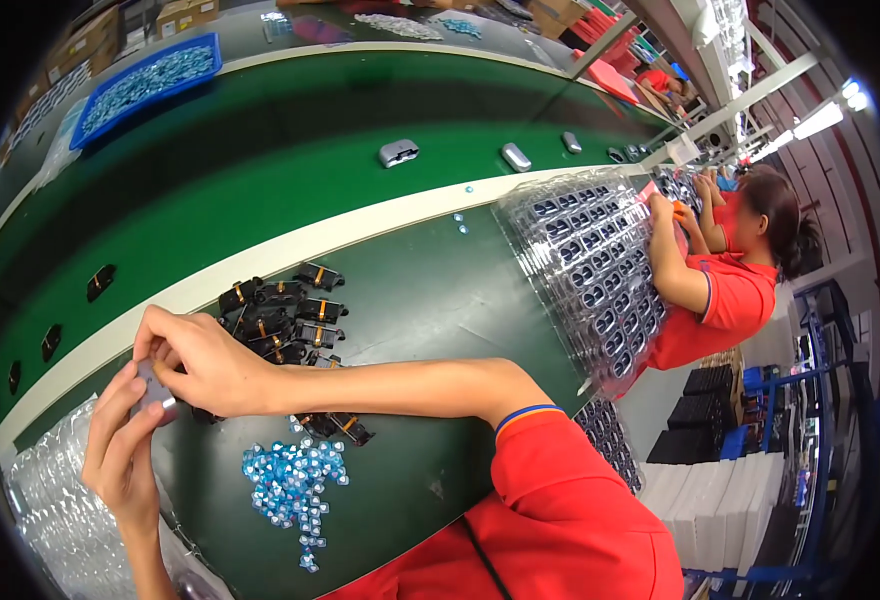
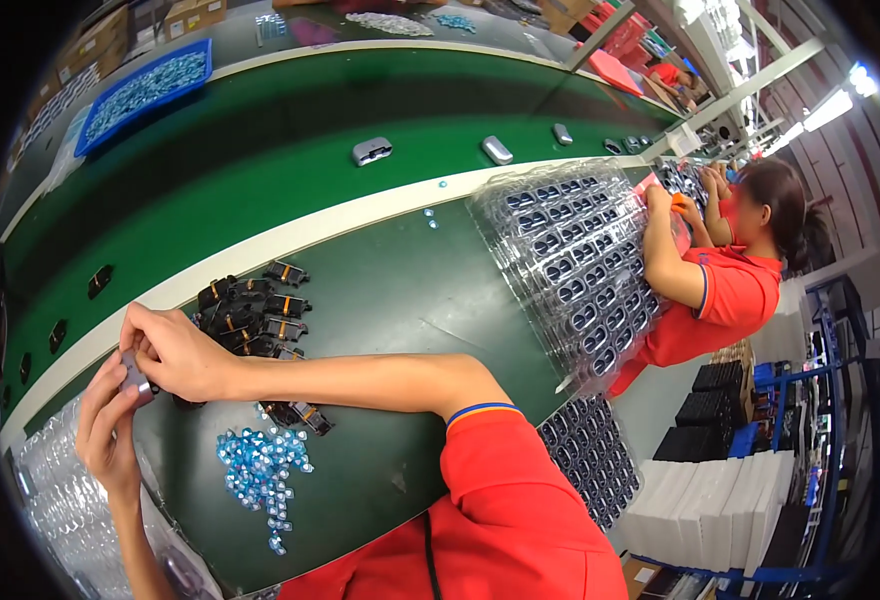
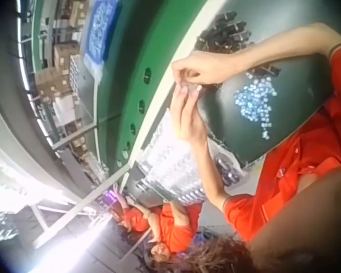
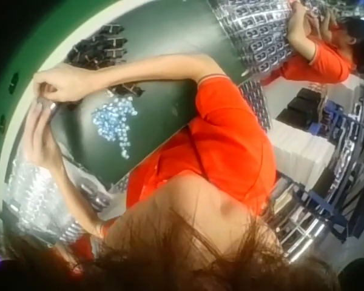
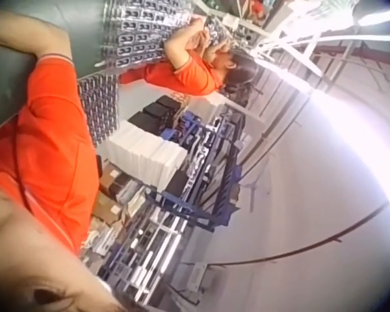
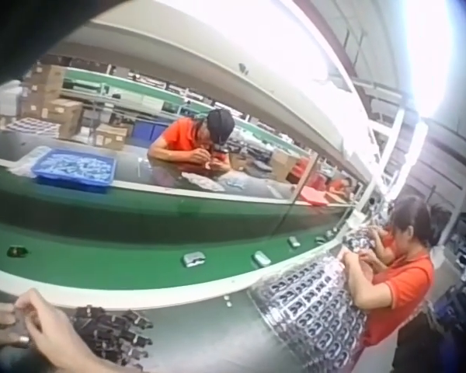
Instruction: The person assembles small electronic components into plastic casings by hand at a factory workstation.
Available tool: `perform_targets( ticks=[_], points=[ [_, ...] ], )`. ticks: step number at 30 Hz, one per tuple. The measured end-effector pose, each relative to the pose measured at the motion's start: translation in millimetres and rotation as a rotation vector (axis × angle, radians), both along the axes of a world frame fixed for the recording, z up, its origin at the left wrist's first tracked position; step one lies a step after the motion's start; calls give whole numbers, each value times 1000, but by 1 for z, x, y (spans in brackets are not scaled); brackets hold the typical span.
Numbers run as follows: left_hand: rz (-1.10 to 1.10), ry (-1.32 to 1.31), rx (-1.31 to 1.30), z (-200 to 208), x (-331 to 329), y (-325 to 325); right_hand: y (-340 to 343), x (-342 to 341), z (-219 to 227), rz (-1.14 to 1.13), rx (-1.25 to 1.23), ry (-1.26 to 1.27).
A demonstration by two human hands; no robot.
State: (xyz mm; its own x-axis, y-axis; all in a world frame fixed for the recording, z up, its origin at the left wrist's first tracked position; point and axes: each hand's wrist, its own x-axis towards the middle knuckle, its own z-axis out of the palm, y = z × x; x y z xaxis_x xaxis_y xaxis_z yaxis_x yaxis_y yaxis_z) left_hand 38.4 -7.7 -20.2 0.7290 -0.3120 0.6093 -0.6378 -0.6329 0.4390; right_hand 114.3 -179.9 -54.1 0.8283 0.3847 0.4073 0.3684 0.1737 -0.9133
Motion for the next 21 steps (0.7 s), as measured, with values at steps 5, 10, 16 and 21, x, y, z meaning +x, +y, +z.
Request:
perform_targets(
  ticks=[5, 10, 16, 21],
  points=[
    [27, 24, -73, -8, 0, -7, -7, 5, 3, 112, 45, 37],
    [83, -20, 3, 2, -7, -9, -5, 2, 18, 96, 18, 8],
    [193, 335, -405, 9, -1, 2, 1, 22, 8, 373, -87, 437],
    [188, 404, -593, 0, 11, 9, -11, 64, 25, 113, -627, 120]
  ],
)
